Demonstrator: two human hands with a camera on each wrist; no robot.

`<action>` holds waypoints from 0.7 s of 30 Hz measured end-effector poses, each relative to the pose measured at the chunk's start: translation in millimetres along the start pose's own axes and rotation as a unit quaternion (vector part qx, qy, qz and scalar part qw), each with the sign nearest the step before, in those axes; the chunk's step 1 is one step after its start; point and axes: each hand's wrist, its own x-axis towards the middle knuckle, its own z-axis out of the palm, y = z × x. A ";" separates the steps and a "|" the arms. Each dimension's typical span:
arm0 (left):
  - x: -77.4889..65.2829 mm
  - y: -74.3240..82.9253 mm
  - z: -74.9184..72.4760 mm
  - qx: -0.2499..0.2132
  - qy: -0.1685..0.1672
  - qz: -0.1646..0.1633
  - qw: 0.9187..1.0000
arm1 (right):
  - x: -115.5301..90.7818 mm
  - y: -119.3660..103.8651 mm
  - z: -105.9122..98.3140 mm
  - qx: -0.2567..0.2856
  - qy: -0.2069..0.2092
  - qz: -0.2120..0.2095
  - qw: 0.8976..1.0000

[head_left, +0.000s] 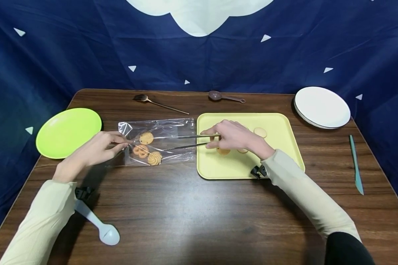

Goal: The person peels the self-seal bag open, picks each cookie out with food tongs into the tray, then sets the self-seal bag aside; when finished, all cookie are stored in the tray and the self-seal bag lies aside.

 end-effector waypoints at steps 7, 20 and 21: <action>2.7 0.7 -0.4 -0.003 0.001 0.012 1.000 | 15.3 -6.0 3.1 0.006 -0.046 -0.036 0.998; 1.6 0.1 0.1 -0.003 -0.002 0.002 1.000 | 26.5 -17.0 9.7 -0.054 -0.064 -0.045 0.995; 1.2 0.1 0.0 -0.003 -0.001 0.003 1.000 | 26.6 -17.9 9.9 -0.057 -0.065 -0.044 0.995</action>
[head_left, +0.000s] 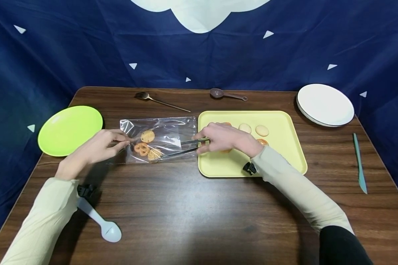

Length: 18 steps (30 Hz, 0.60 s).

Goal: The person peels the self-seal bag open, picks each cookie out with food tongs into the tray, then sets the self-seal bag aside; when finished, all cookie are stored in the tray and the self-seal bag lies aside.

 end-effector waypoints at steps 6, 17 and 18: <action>-0.1 0.8 -0.1 0.001 0.005 0.008 1.000 | 2.3 -3.4 0.1 -0.005 0.001 -0.015 1.000; -0.4 1.1 -0.5 0.009 -0.009 -0.004 1.000 | -14.9 5.5 2.3 -0.004 0.062 -0.003 0.998; -0.8 0.8 -0.3 0.010 -0.009 -0.004 1.000 | -18.7 8.4 2.0 0.002 0.067 -0.002 0.998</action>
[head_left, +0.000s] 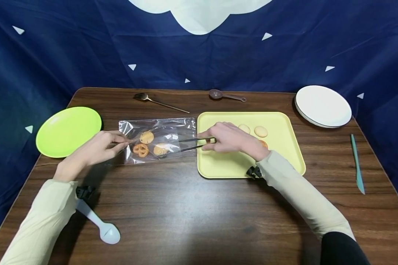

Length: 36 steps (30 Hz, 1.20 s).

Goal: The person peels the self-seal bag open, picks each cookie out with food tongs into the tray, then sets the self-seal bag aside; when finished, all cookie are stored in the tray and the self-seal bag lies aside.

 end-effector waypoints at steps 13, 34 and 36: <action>-0.5 -3.2 1.8 0.002 0.007 0.008 1.000 | -94.0 45.9 -15.3 0.053 0.077 0.057 0.994; -0.9 -2.2 1.4 0.003 0.003 0.002 1.000 | -190.6 53.0 11.7 0.037 0.076 0.108 0.991; -1.0 -1.6 1.2 0.003 0.002 0.000 1.000 | -190.9 53.0 12.3 0.044 0.073 0.111 0.990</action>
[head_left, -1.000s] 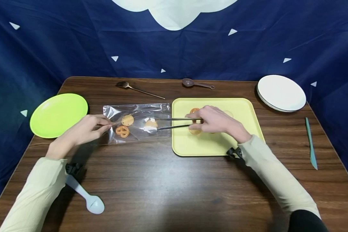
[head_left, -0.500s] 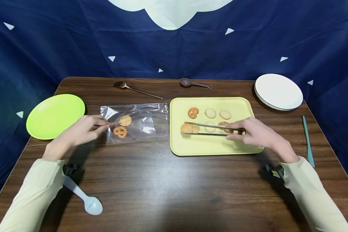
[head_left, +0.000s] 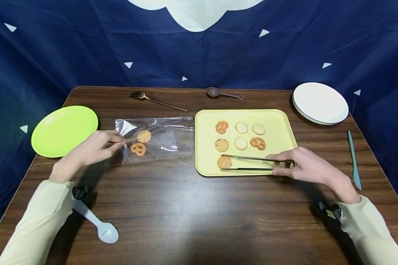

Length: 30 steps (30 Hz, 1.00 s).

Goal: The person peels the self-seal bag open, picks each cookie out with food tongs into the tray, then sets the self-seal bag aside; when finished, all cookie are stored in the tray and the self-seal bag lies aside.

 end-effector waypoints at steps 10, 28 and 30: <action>1.0 -0.1 -0.7 -0.003 -0.003 -0.002 1.000 | 10.2 -9.0 -9.1 0.053 -0.009 0.005 0.999; -1.7 1.9 -2.0 -0.011 -0.022 -0.040 0.999 | 126.3 -72.4 19.2 -0.044 0.038 -0.062 0.996; -1.9 1.9 -2.0 -0.012 -0.020 -0.038 0.999 | 139.2 -79.7 21.1 -0.042 0.021 -0.058 0.997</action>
